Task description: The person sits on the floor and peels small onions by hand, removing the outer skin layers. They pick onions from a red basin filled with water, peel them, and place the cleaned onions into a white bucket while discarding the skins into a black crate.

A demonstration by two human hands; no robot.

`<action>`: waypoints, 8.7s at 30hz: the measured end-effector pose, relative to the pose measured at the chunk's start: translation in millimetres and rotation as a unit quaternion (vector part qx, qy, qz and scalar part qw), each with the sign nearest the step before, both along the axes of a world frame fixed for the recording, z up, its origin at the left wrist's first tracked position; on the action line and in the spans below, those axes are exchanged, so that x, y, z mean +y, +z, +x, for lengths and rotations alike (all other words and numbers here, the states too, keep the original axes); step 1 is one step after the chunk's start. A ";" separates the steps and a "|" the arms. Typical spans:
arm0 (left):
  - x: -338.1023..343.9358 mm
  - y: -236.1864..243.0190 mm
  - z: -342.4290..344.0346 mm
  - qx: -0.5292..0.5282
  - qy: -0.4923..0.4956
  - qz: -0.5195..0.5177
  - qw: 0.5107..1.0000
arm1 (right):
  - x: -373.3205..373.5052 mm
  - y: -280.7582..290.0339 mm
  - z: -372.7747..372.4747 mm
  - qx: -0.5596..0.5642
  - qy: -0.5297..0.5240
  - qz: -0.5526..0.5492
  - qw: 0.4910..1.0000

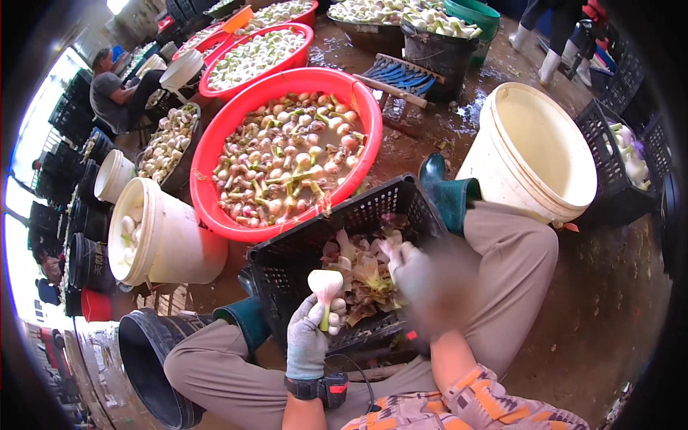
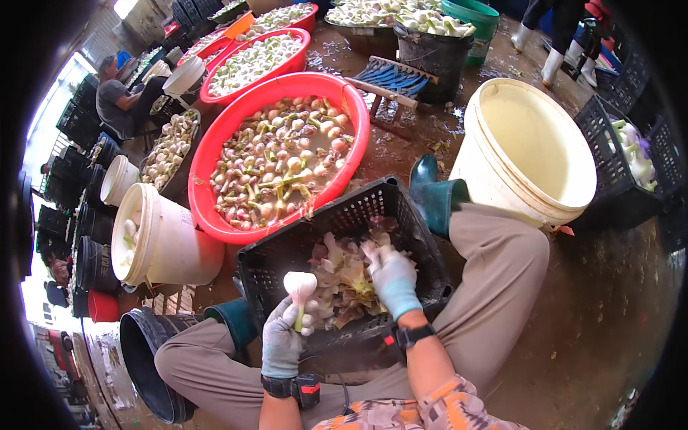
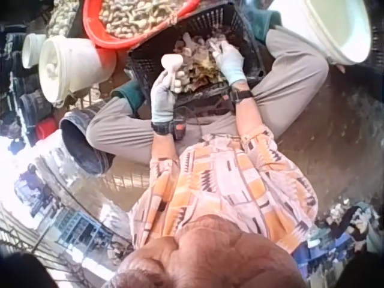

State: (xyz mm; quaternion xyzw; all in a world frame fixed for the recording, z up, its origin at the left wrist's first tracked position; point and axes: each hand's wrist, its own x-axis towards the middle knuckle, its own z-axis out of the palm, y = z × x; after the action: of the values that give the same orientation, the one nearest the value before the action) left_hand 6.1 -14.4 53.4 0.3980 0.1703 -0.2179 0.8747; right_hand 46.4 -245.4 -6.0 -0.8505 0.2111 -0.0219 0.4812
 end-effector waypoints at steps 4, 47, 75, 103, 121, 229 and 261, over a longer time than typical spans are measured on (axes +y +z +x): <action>-5.5 -10.0 5.7 0.005 0.024 -0.029 0.999 | 35.5 22.4 -14.6 -0.048 0.132 0.130 0.982; -12.6 -42.9 -6.8 0.026 0.083 -0.048 0.995 | 31.8 2.5 7.1 -0.023 -0.158 0.374 0.914; -40.4 -102.0 416.7 -0.037 -0.393 0.605 0.691 | 41.8 -16.8 12.7 0.021 0.127 -0.014 0.992; -1.9 -0.3 12.7 0.043 0.128 0.052 0.989 | 93.3 31.6 -39.0 -0.042 0.312 -0.005 0.949; -6.7 -14.4 8.8 -0.042 0.022 0.180 0.983 | 74.3 27.5 -26.1 -0.107 0.276 0.085 0.951; 136.7 73.5 227.9 -0.183 0.213 0.143 0.949 | 67.8 -51.1 -3.5 -0.068 0.079 0.059 0.993; -4.2 -5.4 80.5 0.023 0.044 0.011 0.999 | 63.9 24.8 -2.5 -0.155 0.209 0.083 0.962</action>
State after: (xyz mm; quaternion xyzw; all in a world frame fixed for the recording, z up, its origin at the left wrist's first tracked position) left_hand 86.6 -18.6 48.0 0.3943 0.2099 -0.1865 0.8750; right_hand 43.9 -181.5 18.8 -0.8191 -0.0475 -0.0346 0.5706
